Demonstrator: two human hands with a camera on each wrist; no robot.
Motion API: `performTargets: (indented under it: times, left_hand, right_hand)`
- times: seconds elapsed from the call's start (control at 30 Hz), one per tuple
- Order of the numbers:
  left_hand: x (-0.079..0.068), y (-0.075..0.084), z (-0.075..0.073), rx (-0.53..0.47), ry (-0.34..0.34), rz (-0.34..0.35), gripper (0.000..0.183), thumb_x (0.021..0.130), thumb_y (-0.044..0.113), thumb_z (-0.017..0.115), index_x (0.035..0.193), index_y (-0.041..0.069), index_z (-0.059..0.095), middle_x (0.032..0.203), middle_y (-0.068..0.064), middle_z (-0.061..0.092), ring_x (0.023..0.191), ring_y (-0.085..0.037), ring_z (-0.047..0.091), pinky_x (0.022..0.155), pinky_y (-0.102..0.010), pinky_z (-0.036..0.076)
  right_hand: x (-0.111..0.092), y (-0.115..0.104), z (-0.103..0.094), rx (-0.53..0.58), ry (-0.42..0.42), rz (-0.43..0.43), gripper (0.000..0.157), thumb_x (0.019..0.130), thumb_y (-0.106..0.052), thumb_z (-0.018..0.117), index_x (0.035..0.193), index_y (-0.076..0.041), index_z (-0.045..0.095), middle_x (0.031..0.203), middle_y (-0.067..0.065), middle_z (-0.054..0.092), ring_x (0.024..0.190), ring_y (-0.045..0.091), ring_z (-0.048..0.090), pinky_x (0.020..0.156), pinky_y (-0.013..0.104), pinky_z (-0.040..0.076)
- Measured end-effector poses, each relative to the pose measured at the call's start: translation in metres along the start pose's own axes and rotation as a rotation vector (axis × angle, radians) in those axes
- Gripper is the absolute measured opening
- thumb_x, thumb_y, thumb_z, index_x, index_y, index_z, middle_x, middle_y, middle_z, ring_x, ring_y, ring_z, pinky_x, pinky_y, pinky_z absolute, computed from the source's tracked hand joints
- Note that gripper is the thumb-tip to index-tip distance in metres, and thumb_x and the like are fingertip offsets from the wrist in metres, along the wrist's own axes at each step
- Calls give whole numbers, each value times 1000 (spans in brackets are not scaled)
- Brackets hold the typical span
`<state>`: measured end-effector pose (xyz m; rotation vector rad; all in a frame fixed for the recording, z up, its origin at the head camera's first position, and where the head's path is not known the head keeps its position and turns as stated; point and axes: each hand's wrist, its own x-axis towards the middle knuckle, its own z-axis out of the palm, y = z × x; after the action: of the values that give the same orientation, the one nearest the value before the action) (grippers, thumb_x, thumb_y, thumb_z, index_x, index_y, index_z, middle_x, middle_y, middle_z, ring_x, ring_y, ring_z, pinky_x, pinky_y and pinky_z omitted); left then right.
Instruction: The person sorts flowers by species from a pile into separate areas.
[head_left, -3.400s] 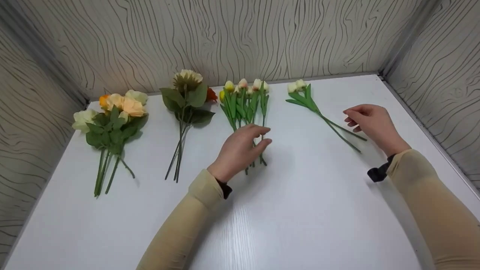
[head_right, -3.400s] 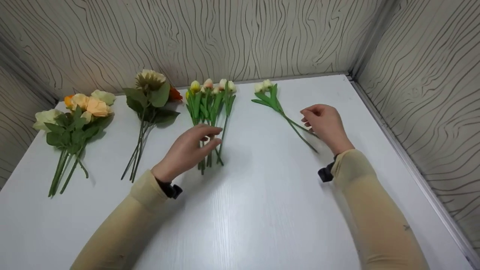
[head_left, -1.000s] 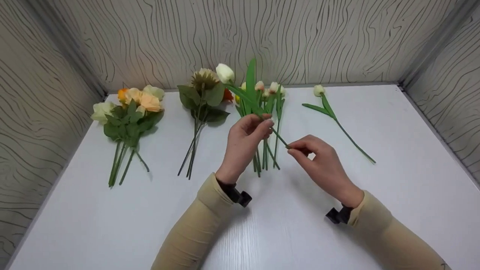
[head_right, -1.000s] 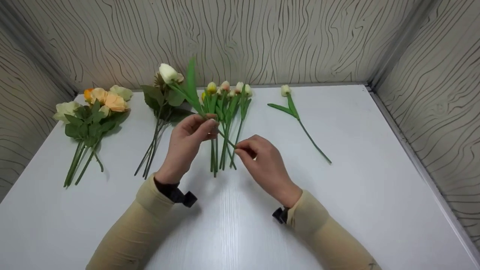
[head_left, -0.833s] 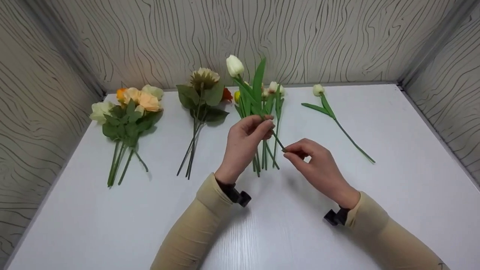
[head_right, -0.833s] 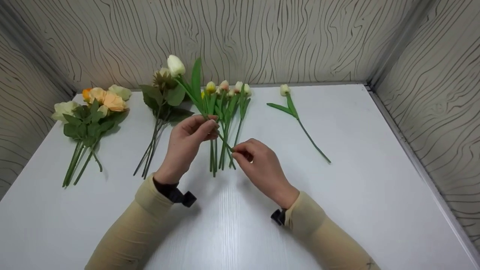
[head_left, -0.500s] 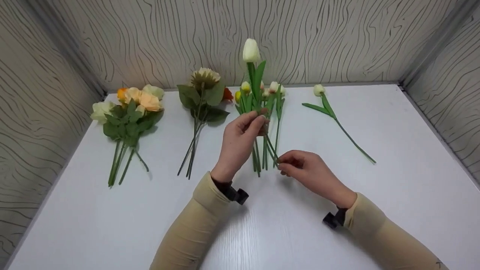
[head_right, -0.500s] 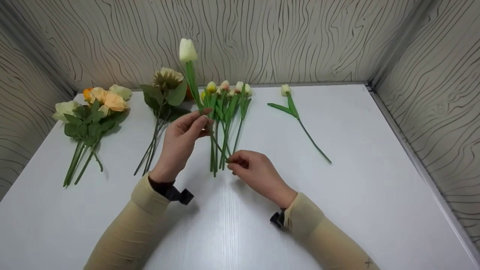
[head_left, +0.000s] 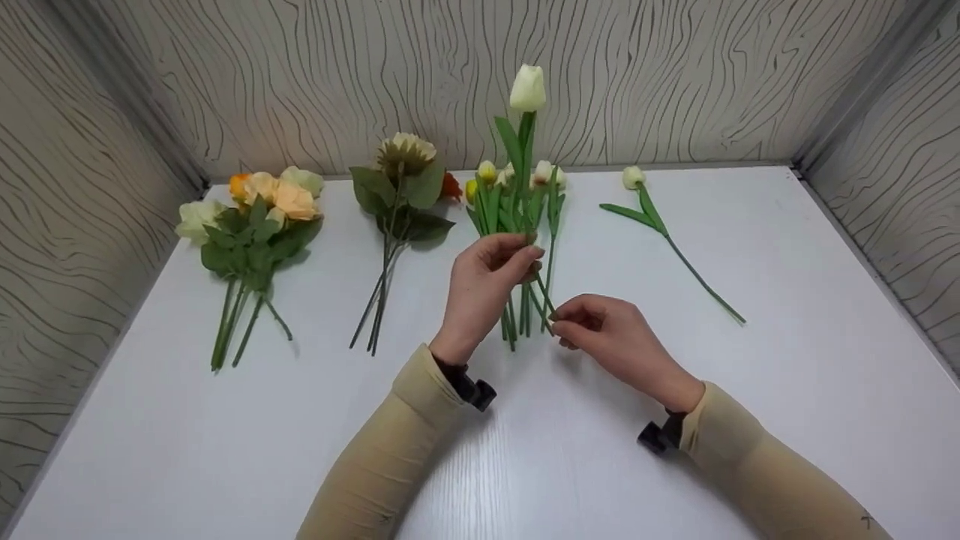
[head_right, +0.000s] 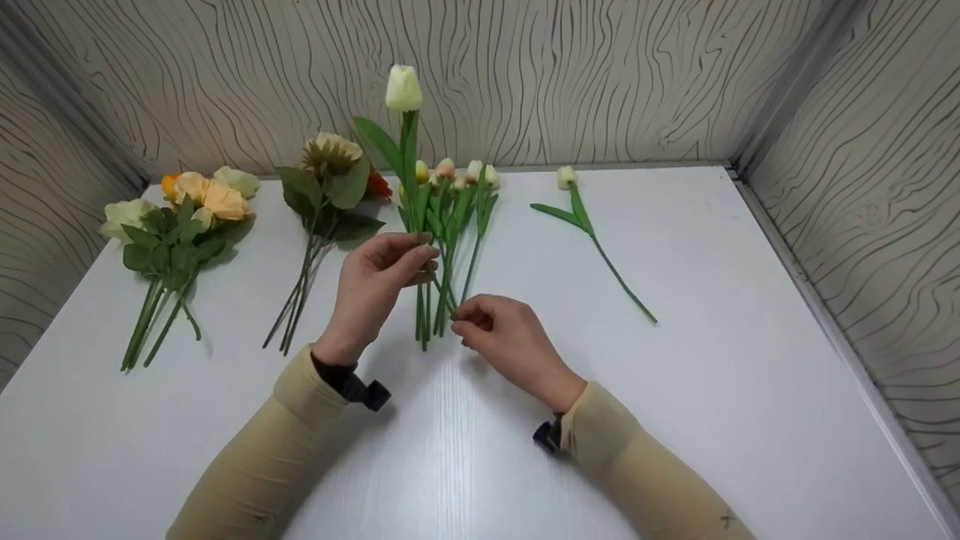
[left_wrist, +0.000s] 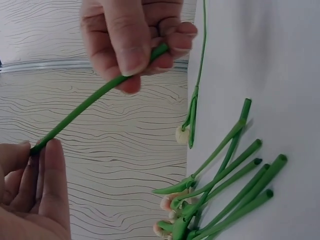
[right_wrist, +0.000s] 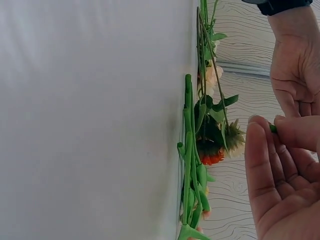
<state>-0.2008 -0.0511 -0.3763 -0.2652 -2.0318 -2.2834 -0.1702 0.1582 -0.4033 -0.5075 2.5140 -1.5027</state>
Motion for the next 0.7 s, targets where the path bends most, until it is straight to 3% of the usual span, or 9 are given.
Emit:
performTargets:
  times: [0.2,0.47,0.7]
  left_hand:
    - [14,-6,-6,53,33,-121,19,99,19,71,115,9,74,104,-11,70,91,-24,71,82,-34,60]
    - [50,-16,-16,184,-27,-304,24,102,16,67,121,4,72,107,-10,68,92,-21,67,80,-31,60]
    - [68,-30,-15,367,-28,-338,25,102,15,66,118,-2,73,100,-11,68,83,-19,66,77,-31,59]
  right_hand:
    - [0,-4,-15,-32,-15,-20,21,100,-28,70,113,-13,75,97,6,74,85,25,70,75,36,59]
    - [-3,-7,-63,63,164,-24,26,102,-29,67,114,-7,73,98,11,72,90,32,70,78,29,60]
    - [-1,-7,-82,118,245,-29,30,102,-28,66,119,-4,71,102,16,70,90,25,69,79,28,59]
